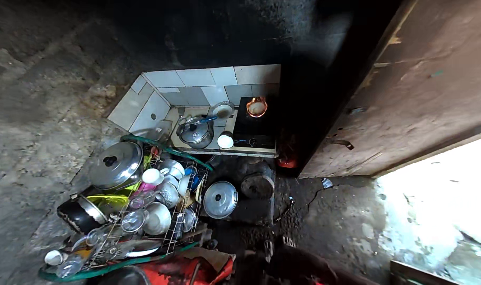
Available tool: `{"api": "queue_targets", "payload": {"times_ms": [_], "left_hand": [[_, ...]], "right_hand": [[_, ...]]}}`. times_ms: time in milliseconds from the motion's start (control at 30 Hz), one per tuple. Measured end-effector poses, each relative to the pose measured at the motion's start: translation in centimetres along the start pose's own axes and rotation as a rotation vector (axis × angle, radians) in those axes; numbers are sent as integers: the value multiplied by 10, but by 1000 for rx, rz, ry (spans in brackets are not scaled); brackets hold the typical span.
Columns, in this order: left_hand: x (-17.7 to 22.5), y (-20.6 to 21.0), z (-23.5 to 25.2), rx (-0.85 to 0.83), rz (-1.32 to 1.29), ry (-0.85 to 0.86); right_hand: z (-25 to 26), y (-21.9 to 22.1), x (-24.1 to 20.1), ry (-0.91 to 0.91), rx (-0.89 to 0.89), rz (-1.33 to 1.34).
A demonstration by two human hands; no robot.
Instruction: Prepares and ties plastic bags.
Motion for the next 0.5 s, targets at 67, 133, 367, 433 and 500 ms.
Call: {"api": "queue_targets", "payload": {"times_ms": [67,133,367,433,500], "left_hand": [[-7,-11,-11,141,-259,-24],[-9,-21,-21,239,-506,-55],[3,-76,-4,217,-91,-10],[6,-88,15,220,77,-13],[20,-98,40,262,165,20]], "right_hand": [[-6,1,-27,-128,-140,300],[-13,-8,-47,-198,-204,705],[-37,-47,-61,-196,57,762],[-48,-64,-50,-102,194,833],[-63,-74,-54,-115,268,1007]]}}
Point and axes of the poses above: each hand's wrist, its own z-axis towards the middle knuckle, its own y-axis out of the palm, x = y × z, the point moved 9 cm from there along z, towards the middle knuckle, and after that the axes turned 1 degree about y, right-handed, at the moved point
